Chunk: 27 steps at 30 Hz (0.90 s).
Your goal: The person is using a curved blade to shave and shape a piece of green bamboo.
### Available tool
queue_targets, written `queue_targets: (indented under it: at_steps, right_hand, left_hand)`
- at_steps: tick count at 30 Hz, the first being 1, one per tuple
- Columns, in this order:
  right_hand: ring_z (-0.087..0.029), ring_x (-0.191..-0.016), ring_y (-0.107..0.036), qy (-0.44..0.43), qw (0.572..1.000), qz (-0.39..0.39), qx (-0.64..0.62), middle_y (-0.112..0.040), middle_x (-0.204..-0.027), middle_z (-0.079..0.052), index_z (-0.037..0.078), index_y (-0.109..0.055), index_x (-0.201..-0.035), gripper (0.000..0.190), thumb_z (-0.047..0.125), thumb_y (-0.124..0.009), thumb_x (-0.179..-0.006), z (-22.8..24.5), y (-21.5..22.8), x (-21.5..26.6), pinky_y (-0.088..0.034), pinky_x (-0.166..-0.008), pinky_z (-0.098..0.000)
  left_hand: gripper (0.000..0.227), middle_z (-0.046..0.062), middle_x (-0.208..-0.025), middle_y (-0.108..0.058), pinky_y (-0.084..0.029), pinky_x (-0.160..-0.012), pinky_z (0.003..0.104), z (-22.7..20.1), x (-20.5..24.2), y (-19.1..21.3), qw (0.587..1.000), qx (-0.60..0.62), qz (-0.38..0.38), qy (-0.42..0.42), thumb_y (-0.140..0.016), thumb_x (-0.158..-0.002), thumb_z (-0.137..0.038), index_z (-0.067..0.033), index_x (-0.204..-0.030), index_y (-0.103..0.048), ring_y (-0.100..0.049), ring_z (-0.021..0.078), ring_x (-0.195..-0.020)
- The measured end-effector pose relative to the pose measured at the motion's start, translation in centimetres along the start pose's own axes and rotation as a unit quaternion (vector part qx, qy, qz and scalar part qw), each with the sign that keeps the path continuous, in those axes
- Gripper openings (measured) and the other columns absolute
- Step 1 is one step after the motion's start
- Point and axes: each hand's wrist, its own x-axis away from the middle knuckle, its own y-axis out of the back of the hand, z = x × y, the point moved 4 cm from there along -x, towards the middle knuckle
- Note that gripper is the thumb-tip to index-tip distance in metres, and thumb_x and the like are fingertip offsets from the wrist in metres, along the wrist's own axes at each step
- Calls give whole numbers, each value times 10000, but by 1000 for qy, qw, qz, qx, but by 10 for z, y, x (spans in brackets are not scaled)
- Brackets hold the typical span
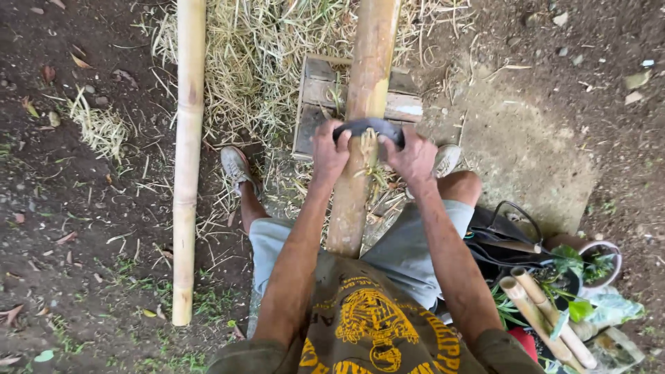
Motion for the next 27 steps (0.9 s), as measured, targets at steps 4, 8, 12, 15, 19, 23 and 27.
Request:
queue_targets:
  at_steps: [4, 8, 12, 15, 19, 23, 27]
  right_hand:
    - [-351, -568, -696, -22, 1000, 4, 17, -681, -657, -152, 74, -618, -900, 480, 512, -813, -916, 8, 6, -11, -553, -532, -453]
    - [-357, -543, -690, -38, 999, 23, -19, -675, -644, -162, 54, -623, -920, 451, 461, -815, -892, 5, 5, 33, -547, -524, -473]
    - [-382, -635, -701, -18, 997, 7, -70, -693, -708, -164, 65, -598, -887, 434, 444, -809, -887, 4, 1, 39, -560, -578, -479]
    - [-396, -561, -682, -21, 1000, -11, -16, -668, -634, -182, 45, -685, -1011, 475, 469, -842, -866, -2, -2, 14, -549, -532, -489]
    - [-394, -615, -698, -36, 998, -47, -2, -682, -686, -180, 65, -660, -953, 449, 466, -844, -869, -8, -9, -14, -548, -535, -471]
    - [-356, -585, -698, -80, 995, -27, -61, -668, -664, -147, 59, -608, -925, 437, 444, -816, -912, -12, -15, 27, -563, -573, -457]
    - [-354, -635, -711, -46, 995, -22, -81, -690, -705, -141, 69, -595, -928, 380, 388, -799, -893, -10, -11, 51, -570, -595, -458]
  left_hand:
    - [227, 141, -1002, -701, -463, -909, 513, -2, -7, 3, 1000, -10, 23, 4, -727, -917, -169, -74, -1108, -652, -649, 352, -970]
    - [207, 139, -1037, -662, -520, -880, 464, -1, 34, 12, 997, 46, 41, 41, -680, -963, -192, -71, -1121, -621, -638, 318, -968]
    - [196, 143, -1029, -658, -502, -903, 475, 0, 53, 11, 999, 19, 17, 40, -690, -944, -175, -66, -1097, -635, -618, 315, -995]
    - [204, 119, -1063, -668, -421, -969, 501, -3, 12, -3, 999, -29, 29, -5, -677, -934, -153, -89, -1126, -655, -607, 288, -1031]
    - [210, 118, -1068, -663, -403, -962, 499, -25, -35, -4, 998, -30, 51, -11, -699, -964, -183, -70, -1129, -637, -595, 299, -1051]
    - [180, 102, -1040, -688, -385, -958, 518, -26, -5, 5, 996, -57, 68, -24, -691, -923, -159, -88, -1084, -654, -603, 292, -1049]
    - [62, 72, -1038, -662, -362, -1058, 520, -3, 37, 0, 995, 2, 101, 6, -628, -1027, -165, -133, -1080, -619, -620, 224, -1020]
